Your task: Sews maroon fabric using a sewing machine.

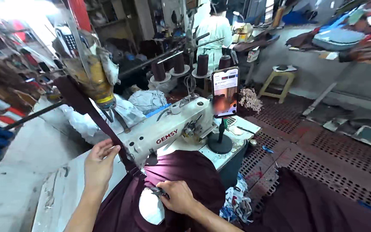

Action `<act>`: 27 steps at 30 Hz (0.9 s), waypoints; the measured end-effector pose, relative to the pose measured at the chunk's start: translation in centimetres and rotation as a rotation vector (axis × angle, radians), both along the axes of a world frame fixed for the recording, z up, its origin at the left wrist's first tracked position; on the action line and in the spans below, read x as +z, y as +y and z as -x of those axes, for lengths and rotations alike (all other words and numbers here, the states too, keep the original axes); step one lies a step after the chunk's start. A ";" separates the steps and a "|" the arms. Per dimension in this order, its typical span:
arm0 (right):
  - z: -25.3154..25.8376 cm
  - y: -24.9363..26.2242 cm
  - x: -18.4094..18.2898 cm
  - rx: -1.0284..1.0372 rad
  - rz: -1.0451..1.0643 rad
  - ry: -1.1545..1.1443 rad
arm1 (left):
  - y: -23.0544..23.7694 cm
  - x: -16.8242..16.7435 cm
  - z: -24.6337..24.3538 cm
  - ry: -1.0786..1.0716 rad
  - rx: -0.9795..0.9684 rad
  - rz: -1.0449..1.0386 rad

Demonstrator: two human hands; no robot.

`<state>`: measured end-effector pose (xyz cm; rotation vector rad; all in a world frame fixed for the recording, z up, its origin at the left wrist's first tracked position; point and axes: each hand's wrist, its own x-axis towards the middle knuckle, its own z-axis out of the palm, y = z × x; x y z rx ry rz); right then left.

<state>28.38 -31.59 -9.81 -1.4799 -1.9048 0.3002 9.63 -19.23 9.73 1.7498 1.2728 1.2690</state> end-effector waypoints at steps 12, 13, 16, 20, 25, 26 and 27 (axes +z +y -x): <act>0.1 -0.1 0.0 -0.001 -0.009 -0.049 | -2.3 -2.4 2.8 -0.101 -0.069 -0.309; 0.1 -0.1 -0.1 -0.004 -0.015 -0.054 | -2.4 -2.0 2.5 -0.080 -0.102 -0.375; 0.2 0.0 -0.2 -0.011 -0.035 -0.069 | -1.8 -0.8 1.5 0.026 -0.185 -0.535; 0.2 0.1 -0.6 -0.018 -0.046 -0.074 | 0.7 -0.2 1.2 0.277 -0.047 -0.420; 0.2 0.2 0.5 -0.021 0.068 -0.055 | -0.3 -2.4 4.0 0.138 0.102 -0.291; 0.3 0.2 1.1 -0.015 0.137 -0.066 | -1.2 -3.6 4.2 0.067 0.144 -0.257; 0.4 0.3 2.0 -0.006 0.210 -0.087 | -2.3 -4.9 4.2 0.001 0.173 -0.200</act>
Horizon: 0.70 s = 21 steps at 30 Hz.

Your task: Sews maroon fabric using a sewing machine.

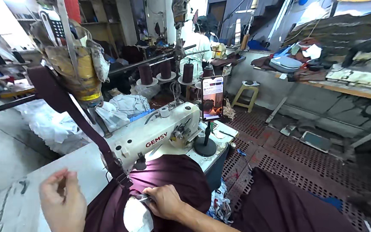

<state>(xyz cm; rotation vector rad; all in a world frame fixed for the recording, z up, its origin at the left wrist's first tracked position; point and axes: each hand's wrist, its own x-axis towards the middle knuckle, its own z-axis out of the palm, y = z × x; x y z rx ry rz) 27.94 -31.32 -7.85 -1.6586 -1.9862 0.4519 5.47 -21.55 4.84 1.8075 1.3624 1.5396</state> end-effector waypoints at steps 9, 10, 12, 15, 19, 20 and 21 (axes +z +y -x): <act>4.8 4.6 0.8 -0.076 0.016 -0.055 | -2.9 -12.4 -2.3 0.299 -0.143 0.211; 4.4 5.0 -0.4 -0.080 -0.076 -0.055 | -2.6 -13.4 -1.9 0.396 -0.153 0.111; 3.2 5.2 -1.2 -0.045 -0.158 -0.057 | -2.3 -14.3 -1.4 0.561 -0.185 -0.009; 1.6 5.0 -1.3 0.052 -0.168 -0.064 | -2.8 -14.3 -1.5 0.700 -0.220 -0.029; 1.6 4.9 -1.2 0.068 -0.203 -0.079 | -2.9 -14.2 -1.6 0.751 -0.224 -0.049; 1.7 4.8 -1.2 0.062 -0.208 -0.081 | -2.9 -14.1 -1.6 0.763 -0.224 -0.037; 1.7 4.7 -1.2 0.059 -0.212 -0.081 | -3.0 -14.0 -1.7 0.778 -0.226 -0.018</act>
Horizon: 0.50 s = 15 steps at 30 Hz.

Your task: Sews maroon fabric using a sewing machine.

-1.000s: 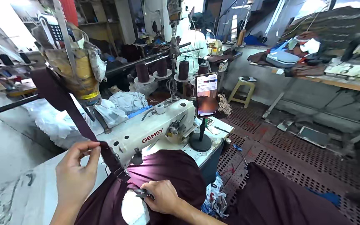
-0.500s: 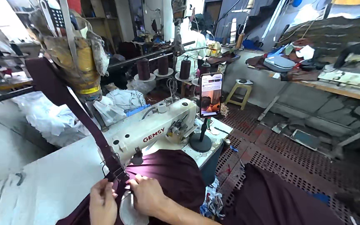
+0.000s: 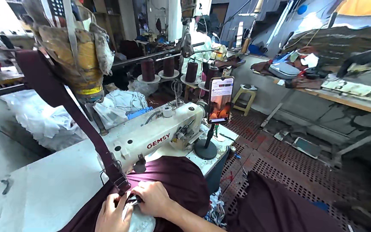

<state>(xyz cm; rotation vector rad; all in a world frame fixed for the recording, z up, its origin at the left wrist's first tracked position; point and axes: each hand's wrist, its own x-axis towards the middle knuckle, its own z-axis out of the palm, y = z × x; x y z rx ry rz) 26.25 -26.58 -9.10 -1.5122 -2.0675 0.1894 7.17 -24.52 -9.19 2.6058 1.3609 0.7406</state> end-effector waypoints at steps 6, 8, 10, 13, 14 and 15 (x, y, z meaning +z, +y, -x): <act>0.1 0.0 -0.2 -0.002 0.006 0.003 | -0.3 0.4 -0.6 0.050 0.059 0.023; 0.0 0.0 -0.1 0.001 0.027 0.012 | -0.7 0.5 -1.2 0.064 0.100 0.031; 0.0 0.0 -0.1 -0.002 0.024 0.008 | -0.9 0.2 -1.5 0.054 0.127 0.000; 0.0 0.0 -0.1 0.003 0.016 0.017 | -1.2 0.2 -1.5 0.062 0.126 -0.010; 0.0 0.0 0.0 0.007 0.022 0.021 | -1.3 0.2 -1.4 0.066 0.121 -0.010; 0.0 0.0 0.0 0.009 0.030 0.025 | -1.2 0.1 -1.3 0.067 0.115 -0.021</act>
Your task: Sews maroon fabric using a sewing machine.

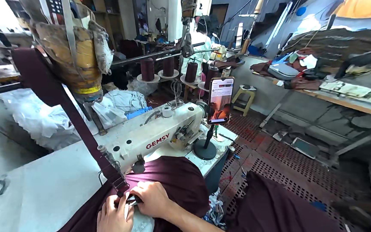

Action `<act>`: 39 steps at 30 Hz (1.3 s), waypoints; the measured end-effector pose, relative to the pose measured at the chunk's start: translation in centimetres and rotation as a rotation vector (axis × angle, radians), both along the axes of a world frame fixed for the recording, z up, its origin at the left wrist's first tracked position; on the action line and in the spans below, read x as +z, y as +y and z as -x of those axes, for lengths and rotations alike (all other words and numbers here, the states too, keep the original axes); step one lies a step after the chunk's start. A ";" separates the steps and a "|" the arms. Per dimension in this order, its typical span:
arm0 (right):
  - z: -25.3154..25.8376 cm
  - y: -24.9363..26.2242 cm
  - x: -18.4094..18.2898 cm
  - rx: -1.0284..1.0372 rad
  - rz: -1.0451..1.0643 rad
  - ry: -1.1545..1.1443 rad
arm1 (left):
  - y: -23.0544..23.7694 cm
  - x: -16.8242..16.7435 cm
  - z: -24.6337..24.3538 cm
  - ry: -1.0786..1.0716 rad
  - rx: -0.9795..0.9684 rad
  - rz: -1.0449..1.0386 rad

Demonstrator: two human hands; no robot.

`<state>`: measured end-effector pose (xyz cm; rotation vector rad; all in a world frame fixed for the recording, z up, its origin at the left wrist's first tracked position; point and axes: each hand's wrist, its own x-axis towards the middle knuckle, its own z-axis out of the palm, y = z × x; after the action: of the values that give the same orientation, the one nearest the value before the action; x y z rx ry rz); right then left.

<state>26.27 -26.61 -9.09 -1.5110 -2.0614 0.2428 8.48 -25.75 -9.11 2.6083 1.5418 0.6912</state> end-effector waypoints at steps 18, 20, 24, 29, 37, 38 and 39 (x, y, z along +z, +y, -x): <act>-0.1 0.1 -0.1 -0.004 -0.009 -0.007 | 0.0 -0.3 0.0 0.030 -0.004 -0.054; 0.0 0.1 -0.1 -0.002 -0.006 -0.003 | 0.0 -0.3 0.0 0.029 -0.003 -0.054; 0.0 0.1 -0.2 -0.008 -0.016 -0.007 | 0.0 -0.3 0.0 0.025 -0.005 -0.071; 0.0 0.0 -0.2 -0.021 -0.028 0.011 | -0.1 0.0 0.0 0.013 -0.017 -0.056; 0.0 0.1 -0.3 -0.020 -0.034 0.009 | 0.0 -0.2 0.0 0.035 -0.005 -0.069; 0.0 0.1 -0.3 -0.021 -0.035 0.010 | 0.0 -0.2 0.0 0.037 -0.004 -0.073; 0.0 0.1 -0.4 -0.023 -0.037 0.009 | 0.0 -0.2 0.0 0.036 -0.005 -0.076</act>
<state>26.27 -26.53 -9.49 -1.5080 -2.0297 0.2006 8.47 -25.74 -9.32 2.6926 1.5476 0.7200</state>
